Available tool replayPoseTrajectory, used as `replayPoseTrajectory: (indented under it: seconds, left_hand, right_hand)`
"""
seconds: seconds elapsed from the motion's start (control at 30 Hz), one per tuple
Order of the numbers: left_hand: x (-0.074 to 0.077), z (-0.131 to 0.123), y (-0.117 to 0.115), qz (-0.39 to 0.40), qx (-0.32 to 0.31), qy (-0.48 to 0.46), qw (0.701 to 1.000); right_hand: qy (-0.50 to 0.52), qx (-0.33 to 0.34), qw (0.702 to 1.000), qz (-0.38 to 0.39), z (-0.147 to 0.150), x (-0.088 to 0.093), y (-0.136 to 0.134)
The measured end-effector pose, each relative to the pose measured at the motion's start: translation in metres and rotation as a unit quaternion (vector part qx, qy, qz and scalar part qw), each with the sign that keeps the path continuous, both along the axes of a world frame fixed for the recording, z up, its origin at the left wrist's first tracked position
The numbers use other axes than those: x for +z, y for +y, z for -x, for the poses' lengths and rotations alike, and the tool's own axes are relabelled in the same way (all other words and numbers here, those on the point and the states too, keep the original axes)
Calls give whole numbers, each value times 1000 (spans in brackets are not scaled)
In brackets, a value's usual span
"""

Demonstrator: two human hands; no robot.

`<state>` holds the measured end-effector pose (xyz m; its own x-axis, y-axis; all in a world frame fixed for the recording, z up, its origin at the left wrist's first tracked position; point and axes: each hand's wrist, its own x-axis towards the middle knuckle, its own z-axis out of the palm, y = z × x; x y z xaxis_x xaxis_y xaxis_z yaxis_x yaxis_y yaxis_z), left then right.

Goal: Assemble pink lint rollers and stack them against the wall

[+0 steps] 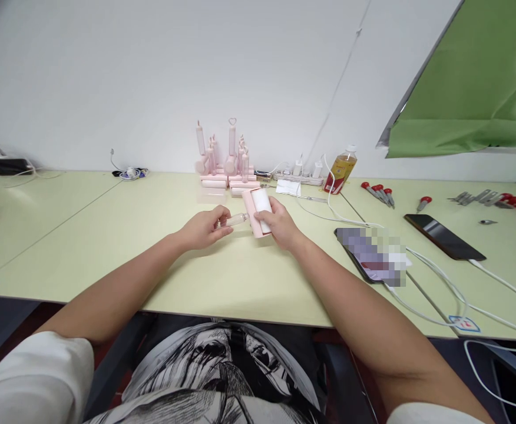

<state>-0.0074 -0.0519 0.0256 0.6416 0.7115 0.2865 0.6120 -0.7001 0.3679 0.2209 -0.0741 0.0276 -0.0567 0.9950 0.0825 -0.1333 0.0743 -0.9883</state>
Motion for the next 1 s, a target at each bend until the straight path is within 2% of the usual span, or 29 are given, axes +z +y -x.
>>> replayPoseTrajectory:
  seconds: [0.23, 0.5, 0.6, 0.7, 0.77, 0.83, 0.9, 0.93, 1.0]
  left_hand:
    - [0, -5, -2, -38, 21, 107, 993]
    - [-2, -5, -4, -63, 17, 145, 987]
    - [-1, -5, -5, -53, 14, 137, 989]
    - [-2, -9, -3, -27, 9, 52, 998]
    - [-4, -18, -1, 2, 13, -59, 998]
    - [-7, -30, -1, 35, 34, -178, 983]
    - [-11, -42, -5, 74, 46, -258, 962]
    - [-13, -48, -8, 94, 32, -278, 955]
    - [-17, -54, -13, 117, -38, -266, 956]
  right_hand:
    - [-34, -2, 998, 43, 3, -3, 0]
    - [-69, -16, 996, 60, 13, -10, -4]
    - [-55, -8, 995, 78, 15, -7, -6]
    - [13, 56, 994, 88, 7, 5, -7]
    - [73, 128, 986, 79, 0, 12, -6]
    - [105, 161, 980, 49, -3, 13, -4]
    - [103, 155, 982, 19, 1, 6, -2]
    - [90, 143, 986, 6, 4, 0, -1]
    - [52, 101, 993, -18, 14, -12, 1]
